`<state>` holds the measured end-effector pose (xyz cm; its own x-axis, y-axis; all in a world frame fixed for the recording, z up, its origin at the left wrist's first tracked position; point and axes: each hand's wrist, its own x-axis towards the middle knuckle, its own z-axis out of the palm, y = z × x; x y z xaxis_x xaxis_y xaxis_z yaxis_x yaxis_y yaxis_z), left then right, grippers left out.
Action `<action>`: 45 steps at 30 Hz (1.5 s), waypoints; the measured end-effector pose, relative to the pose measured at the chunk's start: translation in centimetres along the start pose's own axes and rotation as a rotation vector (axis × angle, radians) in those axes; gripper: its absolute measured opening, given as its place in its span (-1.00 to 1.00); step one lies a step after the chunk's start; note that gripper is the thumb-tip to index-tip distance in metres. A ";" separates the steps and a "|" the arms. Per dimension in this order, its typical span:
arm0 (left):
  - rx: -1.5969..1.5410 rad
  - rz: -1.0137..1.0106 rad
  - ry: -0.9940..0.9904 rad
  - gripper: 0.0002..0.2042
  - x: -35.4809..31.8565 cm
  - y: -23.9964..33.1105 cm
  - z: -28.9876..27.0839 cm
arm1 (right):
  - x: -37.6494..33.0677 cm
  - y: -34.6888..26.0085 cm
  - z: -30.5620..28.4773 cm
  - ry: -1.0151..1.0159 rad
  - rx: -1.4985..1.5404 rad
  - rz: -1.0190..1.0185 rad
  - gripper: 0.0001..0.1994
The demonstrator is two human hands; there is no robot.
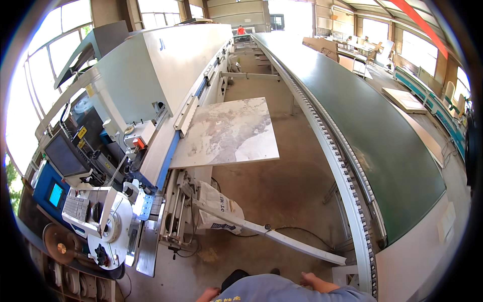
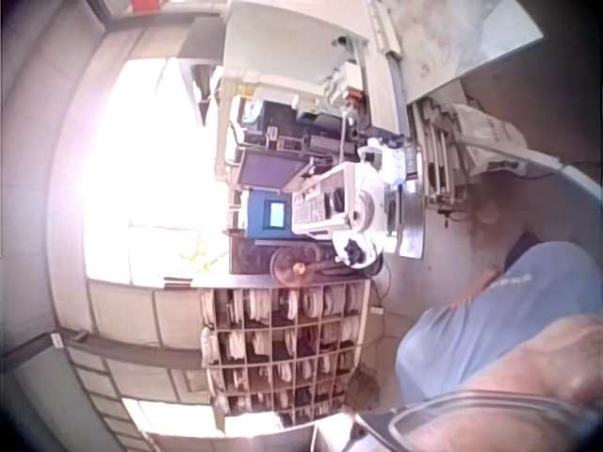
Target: The person operates a CNC machine in a workshop, performing maintenance on the internal components and adjusting settings on the control panel. They handle a large marble-patterned slab, measuring its thickness with a caliper and positioning it on the machine's conveyor belt.
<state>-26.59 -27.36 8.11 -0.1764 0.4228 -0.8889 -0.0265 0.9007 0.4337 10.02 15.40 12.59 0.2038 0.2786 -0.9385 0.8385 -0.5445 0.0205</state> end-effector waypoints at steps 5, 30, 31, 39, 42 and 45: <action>0.027 0.212 -0.096 -0.61 5.2 1.4 -1.5 | -1.3 -1.7 0.6 0.029 0.197 -0.148 -0.40; -0.230 -0.004 -0.356 -0.63 7.4 -15.8 4.6 | -13.4 18.9 8.4 0.779 -0.178 -0.437 -0.59; -0.135 0.075 -0.340 -0.63 7.9 -14.7 4.5 | -14.4 17.1 6.8 0.815 -0.165 -0.507 -0.62; 0.096 0.143 -0.078 -0.73 9.7 -4.5 3.2 | -29.6 10.5 -4.4 1.505 -0.229 -0.925 -0.63; 0.358 0.418 -0.015 -0.77 8.3 0.2 5.7 | -30.1 20.5 -11.6 1.605 -0.224 -0.687 -0.57; 0.604 0.725 0.020 -0.75 9.3 3.0 11.9 | -28.5 30.2 -15.9 1.568 -0.260 -0.552 -0.62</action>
<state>-16.63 -19.56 -0.66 0.0327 0.9036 -0.4270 0.6100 0.3204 0.7247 37.54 3.57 45.40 0.0148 0.9292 0.3694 0.9991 -0.0283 0.0313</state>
